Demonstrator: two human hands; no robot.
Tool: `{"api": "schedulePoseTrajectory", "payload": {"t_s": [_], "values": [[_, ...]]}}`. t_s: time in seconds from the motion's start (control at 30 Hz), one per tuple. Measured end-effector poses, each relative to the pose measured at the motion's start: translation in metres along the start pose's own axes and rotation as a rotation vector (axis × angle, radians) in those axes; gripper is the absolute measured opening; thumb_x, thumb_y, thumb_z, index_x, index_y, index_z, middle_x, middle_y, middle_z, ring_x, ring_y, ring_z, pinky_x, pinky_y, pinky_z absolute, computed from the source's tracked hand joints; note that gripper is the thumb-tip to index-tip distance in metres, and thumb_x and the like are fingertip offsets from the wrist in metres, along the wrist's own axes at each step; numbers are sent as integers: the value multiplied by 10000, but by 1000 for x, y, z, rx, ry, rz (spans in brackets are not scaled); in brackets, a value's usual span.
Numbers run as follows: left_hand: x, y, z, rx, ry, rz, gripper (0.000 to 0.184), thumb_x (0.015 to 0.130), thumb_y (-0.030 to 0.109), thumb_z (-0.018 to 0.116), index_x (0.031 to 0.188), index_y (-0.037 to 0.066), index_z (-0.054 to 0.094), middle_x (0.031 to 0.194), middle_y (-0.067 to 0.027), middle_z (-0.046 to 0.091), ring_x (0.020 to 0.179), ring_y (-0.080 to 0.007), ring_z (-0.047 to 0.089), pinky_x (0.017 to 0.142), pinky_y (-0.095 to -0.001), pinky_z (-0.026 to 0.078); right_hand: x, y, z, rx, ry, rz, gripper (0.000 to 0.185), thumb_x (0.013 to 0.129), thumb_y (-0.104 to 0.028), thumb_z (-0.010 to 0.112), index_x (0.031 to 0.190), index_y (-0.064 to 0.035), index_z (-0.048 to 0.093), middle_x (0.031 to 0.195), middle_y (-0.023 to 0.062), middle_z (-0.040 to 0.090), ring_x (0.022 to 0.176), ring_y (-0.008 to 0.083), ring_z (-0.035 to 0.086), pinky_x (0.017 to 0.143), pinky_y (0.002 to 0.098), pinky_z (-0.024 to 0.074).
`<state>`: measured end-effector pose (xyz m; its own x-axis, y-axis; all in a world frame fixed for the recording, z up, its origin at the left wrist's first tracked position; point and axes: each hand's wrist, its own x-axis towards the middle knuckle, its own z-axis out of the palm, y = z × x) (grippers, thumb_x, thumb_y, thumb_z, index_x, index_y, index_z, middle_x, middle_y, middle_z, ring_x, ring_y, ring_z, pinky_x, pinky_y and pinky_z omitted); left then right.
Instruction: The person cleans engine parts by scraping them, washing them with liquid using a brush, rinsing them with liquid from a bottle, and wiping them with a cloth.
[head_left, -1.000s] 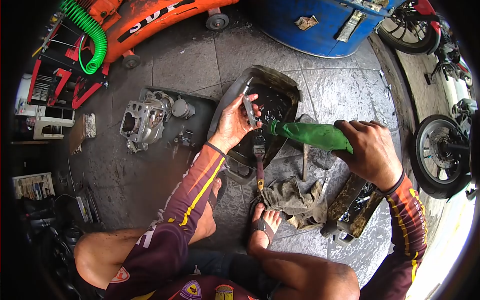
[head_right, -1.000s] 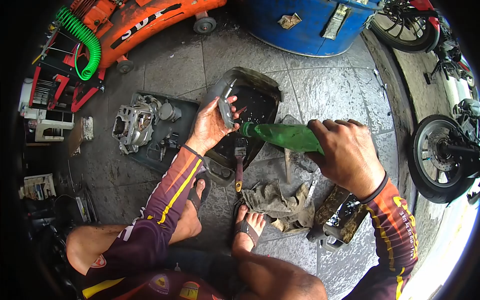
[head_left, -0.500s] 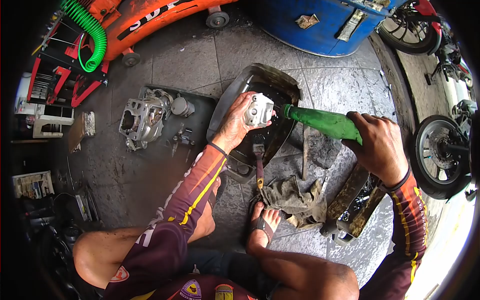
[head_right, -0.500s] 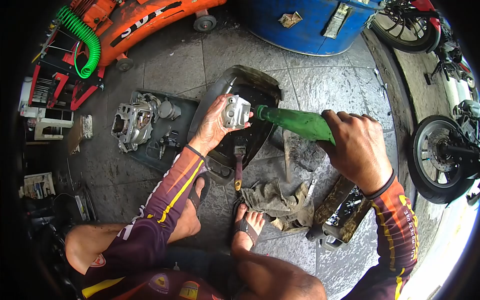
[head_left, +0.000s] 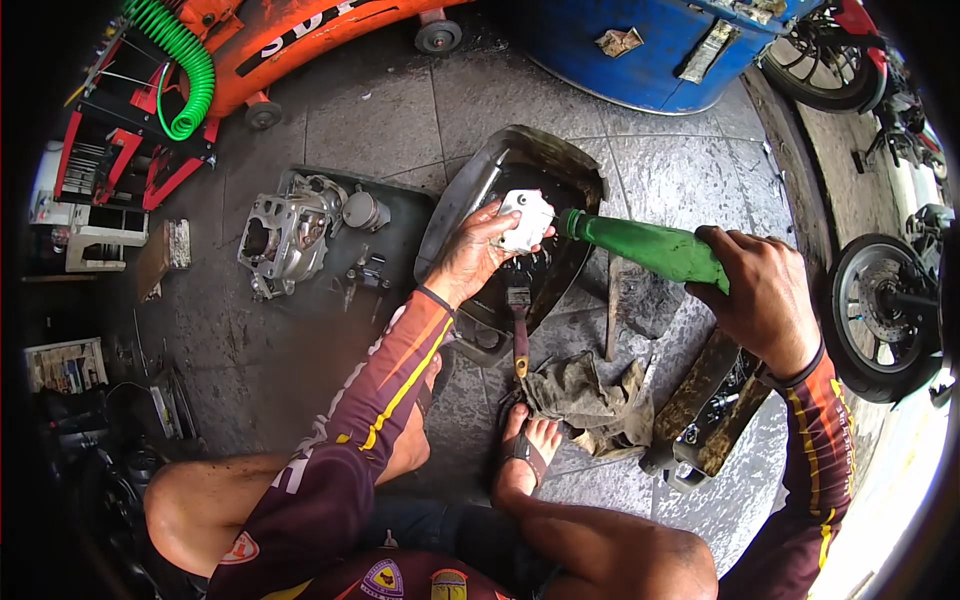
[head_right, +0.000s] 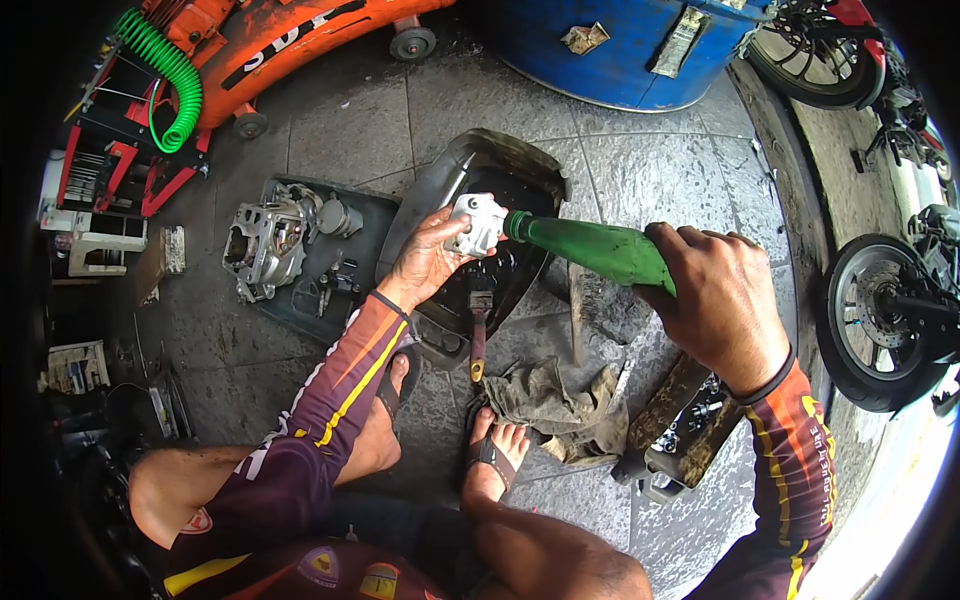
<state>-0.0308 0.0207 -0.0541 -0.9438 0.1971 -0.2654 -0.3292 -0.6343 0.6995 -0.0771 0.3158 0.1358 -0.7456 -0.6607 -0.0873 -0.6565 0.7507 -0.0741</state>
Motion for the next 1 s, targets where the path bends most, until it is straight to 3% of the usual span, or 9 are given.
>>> {"api": "schedulePoseTrajectory", "payload": {"t_s": [0.07,0.13,0.27,0.33,0.37,0.4,0.5,0.77,1.0], "values": [[1,-7,-7,199,40,86,395,961,169,569,1316,1,521,1231,-139,629,1087,-249,647,922,-378,535,-1,-1,-1,-3,-4,-24,351,764,-249,758,1033,-88,601,827,120,662,746,341,666,674,437,520],[3,-6,-8,200,72,86,377,944,149,609,1288,8,547,1200,-125,644,1048,-227,665,924,-354,529,-2,-2,0,-3,-10,-47,348,764,-250,758,1030,-88,602,826,120,662,746,341,667,674,437,520],[2,3,-3,322,157,54,381,965,248,605,1274,28,558,1155,-121,663,958,-231,697,887,-365,550,-5,2,4,13,-16,2,351,757,-249,764,1027,-92,603,826,117,663,750,340,667,681,441,518],[-1,8,2,190,162,27,376,978,280,584,1274,49,561,1150,-127,664,957,-248,698,864,-374,560,-7,2,6,25,-16,28,353,753,-249,767,1025,-94,604,826,116,663,750,341,666,684,442,516],[0,5,-1,242,135,55,466,1002,398,509,1327,65,522,1185,-146,646,993,-274,687,868,-392,559,-9,1,7,29,-34,8,358,750,-249,769,1027,-94,604,829,117,664,752,343,666,686,442,516],[1,5,-2,242,135,55,466,1002,398,509,1327,65,522,1185,-146,646,993,-274,687,868,-392,559,-11,1,8,32,-52,-10,364,746,-248,772,1030,-94,605,831,118,665,754,346,665,689,443,516],[8,5,-7,-58,-23,44,682,1002,596,296,1421,74,425,1272,-178,594,1084,-298,640,885,-412,542,-13,-3,10,66,-51,-29,375,740,-252,774,1036,-92,608,846,120,668,757,354,660,695,441,518],[15,-7,-11,-66,8,19,596,1030,507,321,1401,61,458,1280,-180,596,1074,-258,633,889,-382,519,-5,-9,4,73,-14,-55,380,749,-248,759,1058,-83,611,856,128,668,784,354,660,700,442,517],[9,-5,-11,80,41,-41,533,1030,469,389,1348,58,509,1144,-92,648,935,-161,659,723,-303,558,-12,0,10,86,18,39,344,762,-244,748,1032,-78,615,851,128,665,783,343,664,686,438,516]]}}
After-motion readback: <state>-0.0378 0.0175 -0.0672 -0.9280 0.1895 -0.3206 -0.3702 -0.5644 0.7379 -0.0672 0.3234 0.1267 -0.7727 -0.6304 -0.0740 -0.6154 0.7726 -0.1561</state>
